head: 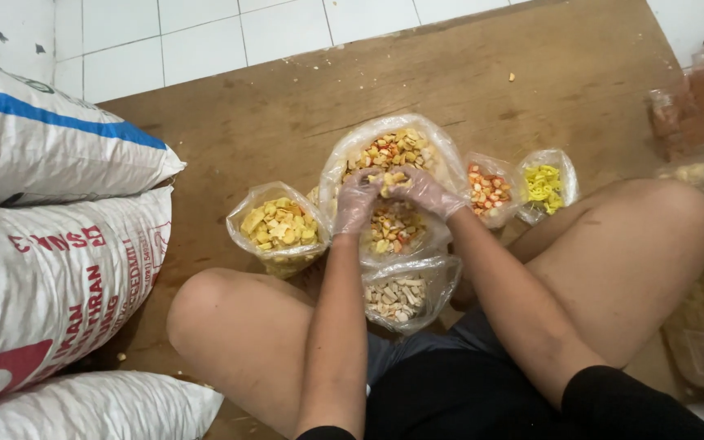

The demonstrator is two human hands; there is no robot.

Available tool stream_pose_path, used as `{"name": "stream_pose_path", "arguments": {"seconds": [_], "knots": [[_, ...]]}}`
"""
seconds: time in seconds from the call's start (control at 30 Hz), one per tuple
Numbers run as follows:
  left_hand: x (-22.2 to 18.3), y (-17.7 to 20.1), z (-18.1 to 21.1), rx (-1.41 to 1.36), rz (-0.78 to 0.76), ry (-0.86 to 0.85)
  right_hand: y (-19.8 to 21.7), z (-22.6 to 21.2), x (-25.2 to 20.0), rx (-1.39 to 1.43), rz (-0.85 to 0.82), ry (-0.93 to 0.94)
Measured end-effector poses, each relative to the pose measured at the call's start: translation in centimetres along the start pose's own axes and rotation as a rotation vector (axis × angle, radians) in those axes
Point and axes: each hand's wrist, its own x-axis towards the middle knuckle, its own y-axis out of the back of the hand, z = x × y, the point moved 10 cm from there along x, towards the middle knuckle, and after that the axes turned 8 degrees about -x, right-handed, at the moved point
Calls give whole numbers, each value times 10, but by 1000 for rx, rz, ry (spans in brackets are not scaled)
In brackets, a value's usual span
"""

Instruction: Mixing various snack items from smaller plastic bags into a larger one by hand

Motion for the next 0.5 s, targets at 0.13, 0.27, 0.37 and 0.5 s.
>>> {"name": "stream_pose_path", "arguments": {"seconds": [0.13, 0.27, 0.37, 0.5], "knots": [[-14, 8, 12, -186, 14, 5, 4, -6, -17, 350, -25, -108], [-18, 18, 13, -232, 36, -23, 2, 2, -21, 570, -10, -259], [-4, 19, -9, -367, 26, 72, 11, -22, -30, 705, 35, -261], [-4, 21, 0, -405, 10, 114, 7, -23, -19, 695, -23, -225]]}}
